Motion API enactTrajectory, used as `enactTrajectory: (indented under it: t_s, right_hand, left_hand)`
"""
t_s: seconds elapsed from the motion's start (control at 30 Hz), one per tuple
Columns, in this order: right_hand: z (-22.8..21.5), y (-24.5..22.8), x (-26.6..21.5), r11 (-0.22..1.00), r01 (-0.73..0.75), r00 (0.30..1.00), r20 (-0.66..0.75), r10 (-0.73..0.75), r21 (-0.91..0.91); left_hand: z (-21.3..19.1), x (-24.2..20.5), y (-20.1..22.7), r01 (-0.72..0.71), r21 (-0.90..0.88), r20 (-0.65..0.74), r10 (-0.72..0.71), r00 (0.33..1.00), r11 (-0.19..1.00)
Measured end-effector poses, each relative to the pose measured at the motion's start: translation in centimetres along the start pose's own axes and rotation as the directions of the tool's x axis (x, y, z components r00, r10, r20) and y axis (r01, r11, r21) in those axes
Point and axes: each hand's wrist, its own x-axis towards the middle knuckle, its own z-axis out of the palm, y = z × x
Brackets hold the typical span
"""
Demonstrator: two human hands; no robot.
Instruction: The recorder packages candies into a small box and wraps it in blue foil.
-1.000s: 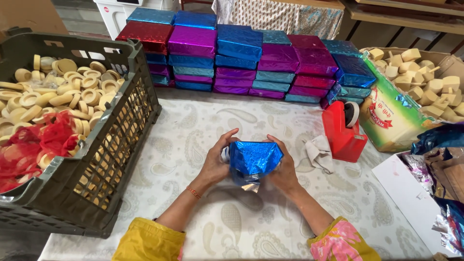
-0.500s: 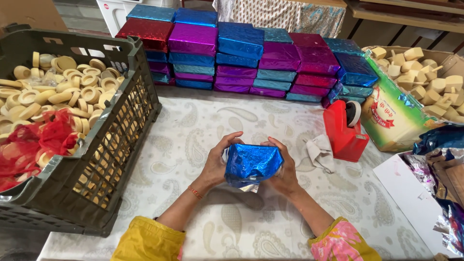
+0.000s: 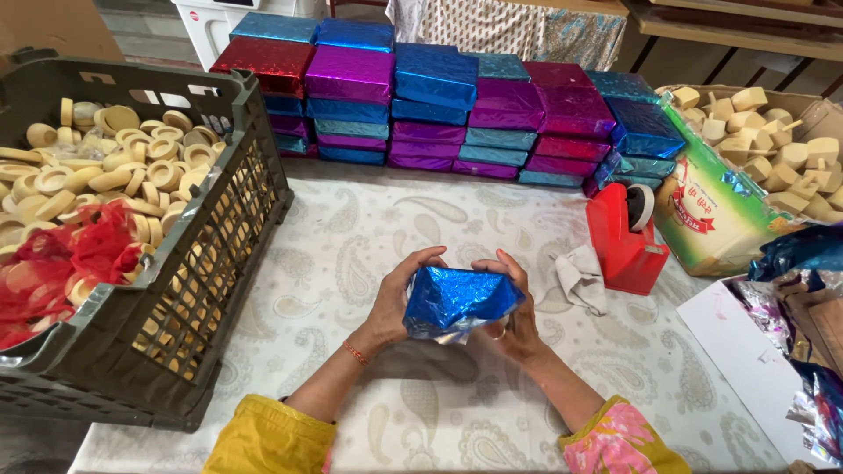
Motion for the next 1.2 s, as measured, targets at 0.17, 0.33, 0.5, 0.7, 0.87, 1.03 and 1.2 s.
enactTrajectory:
  t_s: [0.17,0.33,0.5,0.7,0.87,1.03,1.2]
  right_hand:
    - [0.6,-2.5,1.2,0.991,0.079,0.997,0.006,-0.078,-0.113]
    - [0.8,-2.4,1.2,0.956,0.076,0.996,-0.017,-0.085,-0.283]
    - [0.7,-2.9,1.3,0.931,0.087,0.995,-0.01,-0.097,-0.354]
    - [0.8,-3.0,1.6,0.938,0.095,0.993,-0.033,-0.112,-0.332]
    - [1.0,-2.4,1.3,0.922,0.084,0.992,-0.054,-0.112,-0.379]
    - [1.1,-2.6,1.3,0.925,0.092,0.991,-0.058,-0.122,-0.368]
    - [1.0,-2.9,1.4,0.911,0.146,0.984,-0.035,-0.173,-0.386]
  left_hand:
    - [0.1,-0.1,-0.2,0.023,0.008,-0.006,-0.023,1.0,1.0]
    - [0.2,-0.2,-0.1,-0.015,0.057,-0.013,0.016,1.0,0.998]
    - [-0.3,0.2,2.1,-0.065,0.033,0.035,0.064,0.997,0.997]
    - [-0.7,0.1,7.1,-0.287,0.194,0.039,0.285,0.958,0.938]
    - [-1.4,0.3,12.4,-0.363,0.394,0.142,0.334,0.932,0.844]
    - [-2.0,1.1,16.4,-0.344,0.496,0.262,0.24,0.935,0.797]
    - [-1.8,1.6,15.7,-0.354,0.723,0.347,0.131,0.929,0.593]
